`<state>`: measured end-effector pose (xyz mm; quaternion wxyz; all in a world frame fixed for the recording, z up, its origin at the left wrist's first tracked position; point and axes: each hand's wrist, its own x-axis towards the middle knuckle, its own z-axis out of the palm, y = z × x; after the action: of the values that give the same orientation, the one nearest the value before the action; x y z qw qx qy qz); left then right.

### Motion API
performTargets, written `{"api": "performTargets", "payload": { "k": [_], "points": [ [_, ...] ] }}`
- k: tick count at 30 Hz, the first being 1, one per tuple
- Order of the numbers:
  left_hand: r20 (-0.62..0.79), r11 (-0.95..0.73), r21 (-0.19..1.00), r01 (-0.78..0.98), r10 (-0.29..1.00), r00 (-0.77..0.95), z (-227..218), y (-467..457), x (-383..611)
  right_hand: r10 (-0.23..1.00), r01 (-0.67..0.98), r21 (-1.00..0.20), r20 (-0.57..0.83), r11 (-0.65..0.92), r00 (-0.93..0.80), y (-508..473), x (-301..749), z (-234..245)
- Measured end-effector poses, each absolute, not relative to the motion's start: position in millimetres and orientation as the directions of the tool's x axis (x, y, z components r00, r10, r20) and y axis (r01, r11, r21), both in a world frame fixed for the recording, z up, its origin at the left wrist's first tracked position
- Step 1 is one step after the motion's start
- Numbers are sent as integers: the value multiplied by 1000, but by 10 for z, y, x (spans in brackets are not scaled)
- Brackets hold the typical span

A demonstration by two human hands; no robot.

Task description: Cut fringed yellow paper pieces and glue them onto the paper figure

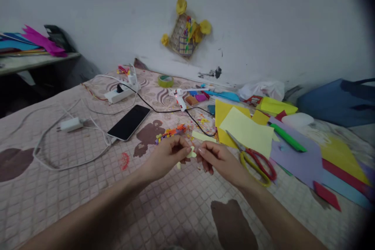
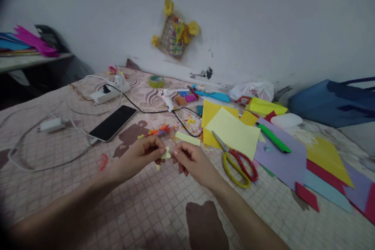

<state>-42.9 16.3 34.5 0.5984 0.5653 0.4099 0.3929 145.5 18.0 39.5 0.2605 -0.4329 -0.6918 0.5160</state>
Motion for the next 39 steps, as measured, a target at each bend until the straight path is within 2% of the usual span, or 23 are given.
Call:
{"api": "performTargets", "payload": {
  "k": [3, 7, 12, 16, 20, 25, 28, 29, 32, 35, 39],
  "points": [
    [-15, 27, 999, -42, 959, 283, 387, 261, -542, 913, 544, -781, 81, 307, -399, 525, 1489, 429],
    [5, 5, 999, -54, 982, 189, 414, 389, -749, 934, 662, -662, 208, 352, -289, 1307, 1409, 375],
    [-51, 61, 988, -140, 996, 76, 343, 499, -929, 934, 764, -538, 223, 357, -280, 2161, 1023, 227],
    [-95, 99, 984, -147, 995, 34, 300, 546, -975, 932, 808, -466, 194, 361, -305, 2440, 703, 161],
    [-9, 8, 999, -37, 1000, -17, 289, 547, -1000, 933, 821, -449, 230, 353, -275, 2486, 592, 230],
    [87, -77, 979, 187, 995, -45, 275, 518, -1040, 901, 796, -494, 409, 351, -144, 2292, 820, 537],
    [142, -126, 950, 286, 989, -36, 271, 513, -1045, 860, 750, -528, 500, 398, -103, 1968, 1087, 751],
    [157, -140, 939, 313, 987, -28, 271, 512, -1044, 841, 690, -576, 534, 438, -88, 1824, 1183, 808],
    [199, -181, 903, 390, 980, -6, 269, 496, -1042, 896, 607, -689, 434, 396, -91, 1333, 1461, 900],
    [266, -245, 839, 485, 964, 27, 247, 452, -1052, 939, 630, -704, 316, 328, -136, 881, 1688, 871],
    [513, -502, 673, 544, 846, 145, 172, 383, -1098, 927, 637, -687, 153, 349, -344, 505, 1844, 774]
  ]
}}
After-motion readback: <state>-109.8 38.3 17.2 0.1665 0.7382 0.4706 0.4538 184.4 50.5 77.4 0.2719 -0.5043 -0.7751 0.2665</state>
